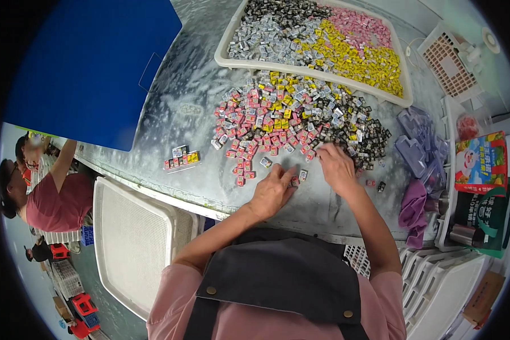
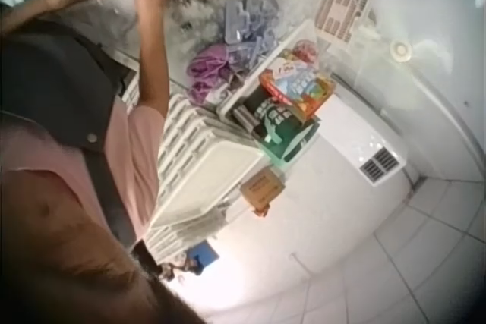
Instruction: Sorting and arranging small colorful toy components on a workbench.
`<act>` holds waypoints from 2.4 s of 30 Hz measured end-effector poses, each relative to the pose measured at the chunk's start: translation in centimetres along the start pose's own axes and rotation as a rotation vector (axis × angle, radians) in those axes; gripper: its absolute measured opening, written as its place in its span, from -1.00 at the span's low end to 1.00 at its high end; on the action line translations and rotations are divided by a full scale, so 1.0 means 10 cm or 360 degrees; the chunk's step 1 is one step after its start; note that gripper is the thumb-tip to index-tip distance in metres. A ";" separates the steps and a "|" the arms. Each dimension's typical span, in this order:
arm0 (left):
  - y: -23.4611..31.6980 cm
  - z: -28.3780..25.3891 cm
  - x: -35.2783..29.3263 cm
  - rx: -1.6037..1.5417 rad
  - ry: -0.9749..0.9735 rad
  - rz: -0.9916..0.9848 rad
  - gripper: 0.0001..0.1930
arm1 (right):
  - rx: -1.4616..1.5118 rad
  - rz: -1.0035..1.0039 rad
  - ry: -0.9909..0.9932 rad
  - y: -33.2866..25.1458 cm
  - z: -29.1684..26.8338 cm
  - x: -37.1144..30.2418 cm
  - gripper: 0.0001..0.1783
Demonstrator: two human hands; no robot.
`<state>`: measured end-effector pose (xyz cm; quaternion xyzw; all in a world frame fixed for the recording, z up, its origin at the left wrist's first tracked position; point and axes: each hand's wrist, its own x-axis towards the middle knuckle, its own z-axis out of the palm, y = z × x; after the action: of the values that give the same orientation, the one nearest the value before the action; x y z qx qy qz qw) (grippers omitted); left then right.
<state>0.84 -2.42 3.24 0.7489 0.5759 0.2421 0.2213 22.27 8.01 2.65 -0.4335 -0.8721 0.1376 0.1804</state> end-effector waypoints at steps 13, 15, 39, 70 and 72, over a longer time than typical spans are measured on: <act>-0.22 0.12 0.19 0.0339 0.0014 0.0285 -0.62 | 0.0366 0.0025 -0.0084 -0.42 0.27 -0.24 -0.78; -0.29 0.04 0.13 0.0340 0.0042 0.0243 -0.63 | 0.0533 0.0009 -0.0159 -0.49 0.25 -0.18 -0.78; -0.26 0.09 0.21 0.0061 0.0163 0.0069 -0.62 | -0.0112 -0.0226 0.0272 -0.30 0.26 1.11 -0.54; 0.12 0.63 4.20 0.0208 0.0091 0.0001 -0.02 | -0.0271 0.0868 0.0429 2.44 -0.77 1.89 -0.44; 0.09 0.71 4.19 0.0167 0.0150 -0.0005 -0.14 | -0.0256 0.0855 0.0422 2.41 -0.76 1.90 -0.47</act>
<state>15.12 37.61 2.77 0.7464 0.5986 0.2461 0.1549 31.98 38.08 3.65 -0.6756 -0.7032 0.0533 0.2149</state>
